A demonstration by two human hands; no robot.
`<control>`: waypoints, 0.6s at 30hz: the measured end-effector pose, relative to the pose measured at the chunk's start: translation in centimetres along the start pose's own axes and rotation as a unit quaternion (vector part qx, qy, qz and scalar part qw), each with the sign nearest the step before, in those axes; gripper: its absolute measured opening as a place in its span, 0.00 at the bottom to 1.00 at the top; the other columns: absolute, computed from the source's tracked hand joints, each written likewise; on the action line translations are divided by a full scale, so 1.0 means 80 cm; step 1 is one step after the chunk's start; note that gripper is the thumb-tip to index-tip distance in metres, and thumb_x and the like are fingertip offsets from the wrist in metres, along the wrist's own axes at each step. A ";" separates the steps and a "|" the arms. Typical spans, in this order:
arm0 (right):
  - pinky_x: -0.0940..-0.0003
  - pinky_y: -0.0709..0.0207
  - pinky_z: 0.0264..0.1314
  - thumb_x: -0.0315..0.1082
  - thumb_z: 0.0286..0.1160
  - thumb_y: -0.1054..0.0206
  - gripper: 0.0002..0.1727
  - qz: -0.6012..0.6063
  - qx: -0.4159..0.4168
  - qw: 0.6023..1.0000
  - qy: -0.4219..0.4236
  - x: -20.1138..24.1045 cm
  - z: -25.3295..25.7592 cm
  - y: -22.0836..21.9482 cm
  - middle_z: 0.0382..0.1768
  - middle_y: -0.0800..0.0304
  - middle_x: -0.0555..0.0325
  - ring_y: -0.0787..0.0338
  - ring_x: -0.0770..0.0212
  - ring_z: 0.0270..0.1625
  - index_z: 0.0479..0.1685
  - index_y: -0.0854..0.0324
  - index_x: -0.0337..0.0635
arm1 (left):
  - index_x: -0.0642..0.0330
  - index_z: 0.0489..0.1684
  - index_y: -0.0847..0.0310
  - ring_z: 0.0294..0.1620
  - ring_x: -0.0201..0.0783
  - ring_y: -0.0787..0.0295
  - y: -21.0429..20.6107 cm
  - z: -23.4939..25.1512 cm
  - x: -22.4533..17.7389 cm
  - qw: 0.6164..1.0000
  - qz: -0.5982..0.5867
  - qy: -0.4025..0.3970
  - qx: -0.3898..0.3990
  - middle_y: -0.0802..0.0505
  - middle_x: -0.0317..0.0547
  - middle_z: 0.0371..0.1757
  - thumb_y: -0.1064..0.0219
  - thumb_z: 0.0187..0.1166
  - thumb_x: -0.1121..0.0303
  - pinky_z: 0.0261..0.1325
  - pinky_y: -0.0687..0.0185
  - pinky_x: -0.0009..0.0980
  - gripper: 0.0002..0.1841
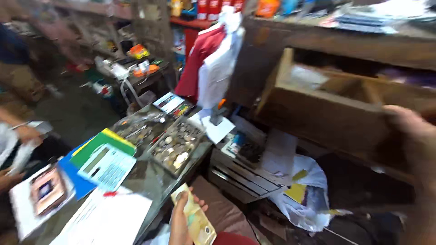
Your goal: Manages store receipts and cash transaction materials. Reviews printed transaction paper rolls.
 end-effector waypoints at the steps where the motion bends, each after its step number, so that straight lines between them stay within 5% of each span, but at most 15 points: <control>1: 0.32 0.22 0.46 0.65 0.81 0.41 0.41 -0.044 -0.035 0.996 0.072 0.009 -0.001 0.004 0.39 0.12 0.26 0.11 0.29 0.44 0.41 0.17 0.25 | 0.60 0.59 0.24 0.32 0.42 0.04 -0.002 0.000 0.000 1.000 0.014 0.003 0.003 0.07 0.43 0.29 0.61 0.94 0.63 0.43 0.05 0.45 0.18; 3: 0.29 0.26 0.41 0.66 0.81 0.44 0.44 -0.072 -0.084 0.984 0.142 0.030 -0.015 0.007 0.34 0.15 0.22 0.12 0.22 0.40 0.36 0.18 0.21 | 0.57 0.58 0.24 0.33 0.41 0.04 -0.006 0.002 0.000 0.999 0.035 0.007 0.018 0.06 0.40 0.28 0.63 0.94 0.62 0.45 0.05 0.45 0.19; 6: 0.40 0.28 0.31 0.66 0.83 0.45 0.42 -0.096 -0.178 0.960 0.196 0.038 -0.032 -0.007 0.23 0.18 0.31 0.14 0.30 0.29 0.26 0.21 0.26 | 0.56 0.58 0.25 0.33 0.41 0.03 -0.009 0.006 -0.001 0.998 0.054 0.010 0.037 0.06 0.40 0.28 0.64 0.94 0.62 0.45 0.05 0.45 0.19; 11: 0.44 0.29 0.26 0.63 0.83 0.42 0.40 -0.085 -0.189 0.958 0.200 0.043 -0.019 0.005 0.20 0.19 0.35 0.15 0.34 0.26 0.23 0.22 0.28 | 0.55 0.58 0.26 0.35 0.40 0.03 -0.005 0.007 -0.004 0.995 0.069 0.013 0.064 0.06 0.38 0.29 0.64 0.93 0.62 0.48 0.05 0.46 0.18; 16: 0.38 0.28 0.31 0.68 0.81 0.43 0.41 -0.090 -0.100 0.980 0.145 0.051 0.028 0.005 0.27 0.17 0.34 0.13 0.30 0.35 0.29 0.22 0.29 | 0.56 0.58 0.26 0.34 0.41 0.03 -0.002 0.000 -0.005 0.996 0.064 0.011 0.057 0.06 0.39 0.28 0.64 0.93 0.62 0.47 0.05 0.46 0.18; 18: 0.31 0.26 0.50 0.70 0.78 0.41 0.42 -0.103 -0.102 0.978 0.152 0.048 0.051 -0.006 0.43 0.16 0.26 0.15 0.23 0.53 0.42 0.20 0.27 | 0.56 0.59 0.26 0.34 0.41 0.03 -0.002 -0.003 -0.006 0.997 0.058 0.011 0.049 0.06 0.40 0.29 0.63 0.93 0.62 0.47 0.05 0.46 0.18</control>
Point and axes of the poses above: each hand's wrist, its own z-axis towards the middle knuckle, its own y-axis out of the back of the hand, x = y × z, the point moved 3 cm from there along z, towards the middle knuckle
